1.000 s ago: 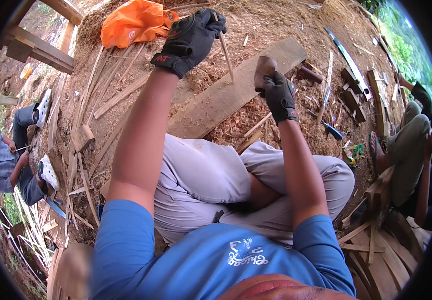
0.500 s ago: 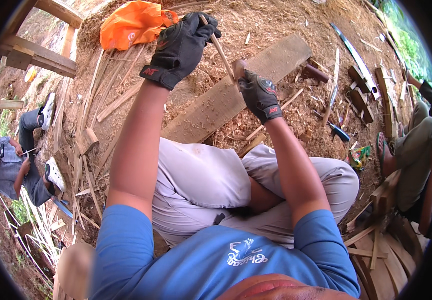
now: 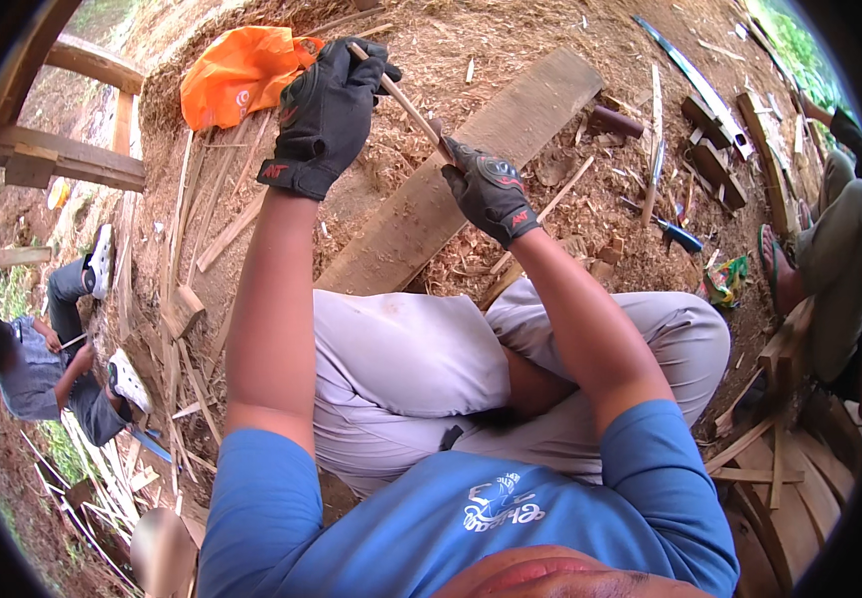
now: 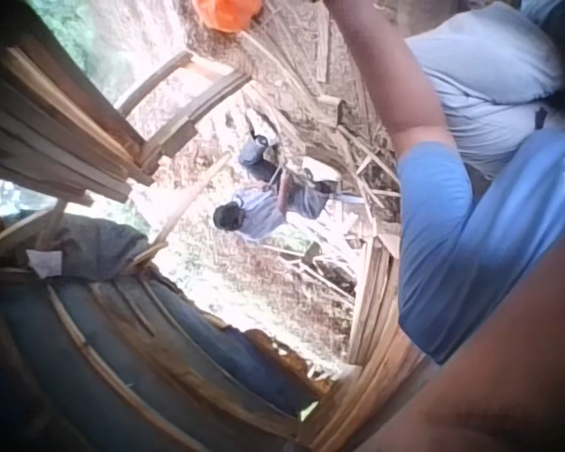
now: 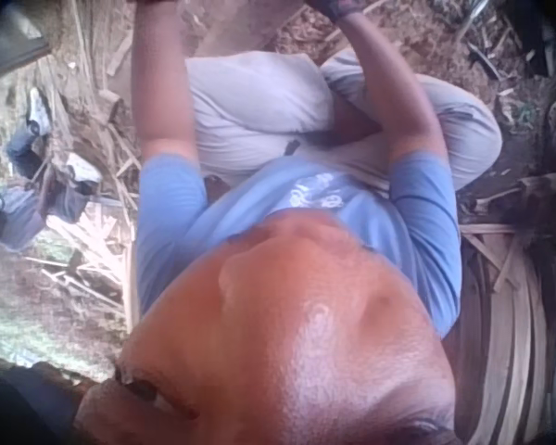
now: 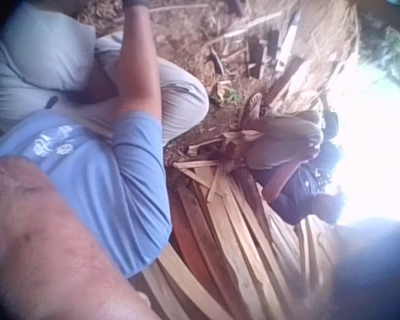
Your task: The person sits on the ground and uses a knife to shave thin strips from a small wooden stick. They repeatedly scrape the blade along the wood to remove shavings and occasionally inspect the stick's surface.
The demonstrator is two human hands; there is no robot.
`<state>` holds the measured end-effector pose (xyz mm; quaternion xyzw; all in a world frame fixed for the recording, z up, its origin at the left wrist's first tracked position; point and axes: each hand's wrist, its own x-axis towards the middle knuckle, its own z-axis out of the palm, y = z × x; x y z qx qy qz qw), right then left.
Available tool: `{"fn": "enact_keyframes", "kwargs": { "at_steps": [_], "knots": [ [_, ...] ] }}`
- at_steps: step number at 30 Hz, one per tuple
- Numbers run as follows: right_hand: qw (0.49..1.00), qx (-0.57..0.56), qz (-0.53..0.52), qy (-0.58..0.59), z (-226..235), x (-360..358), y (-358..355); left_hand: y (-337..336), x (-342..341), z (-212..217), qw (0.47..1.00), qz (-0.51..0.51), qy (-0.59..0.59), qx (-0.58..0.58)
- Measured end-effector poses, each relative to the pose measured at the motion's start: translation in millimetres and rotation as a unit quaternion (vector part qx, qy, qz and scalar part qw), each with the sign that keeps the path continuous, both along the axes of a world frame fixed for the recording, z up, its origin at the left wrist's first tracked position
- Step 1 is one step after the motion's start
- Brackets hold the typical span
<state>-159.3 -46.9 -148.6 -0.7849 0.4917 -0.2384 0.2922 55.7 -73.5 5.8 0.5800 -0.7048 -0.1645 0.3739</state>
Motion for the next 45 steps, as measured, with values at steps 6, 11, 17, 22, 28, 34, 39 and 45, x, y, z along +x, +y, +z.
{"fn": "enact_keyframes", "kwargs": {
  "at_steps": [6,11,17,22,28,34,39,45],
  "knots": [
    [0.999,0.047,-0.003,0.017,5,-4,-3,8,-10,11,0.998,0.022,0.057,0.023],
    [0.994,0.100,0.009,0.047,17,-3,-1,12,-10,25,0.998,0.049,-0.038,0.012],
    [0.996,0.087,0.031,0.000,11,-6,-3,9,4,21,0.996,0.056,0.005,0.062],
    [0.990,0.113,0.035,-0.076,-6,-9,-15,10,0,22,0.994,0.064,0.042,0.080],
    [0.971,0.181,0.061,-0.145,1,-19,-21,18,-6,26,0.996,0.049,0.008,0.069],
    [0.984,0.164,0.021,-0.065,18,-23,-27,22,-6,26,0.998,0.046,0.025,0.038],
    [0.988,0.127,0.013,0.088,39,-24,-26,25,-12,25,0.998,0.007,0.029,0.054],
    [0.992,0.036,0.079,0.096,20,-21,-12,27,-15,25,0.995,-0.017,0.027,0.090]
  ]
}}
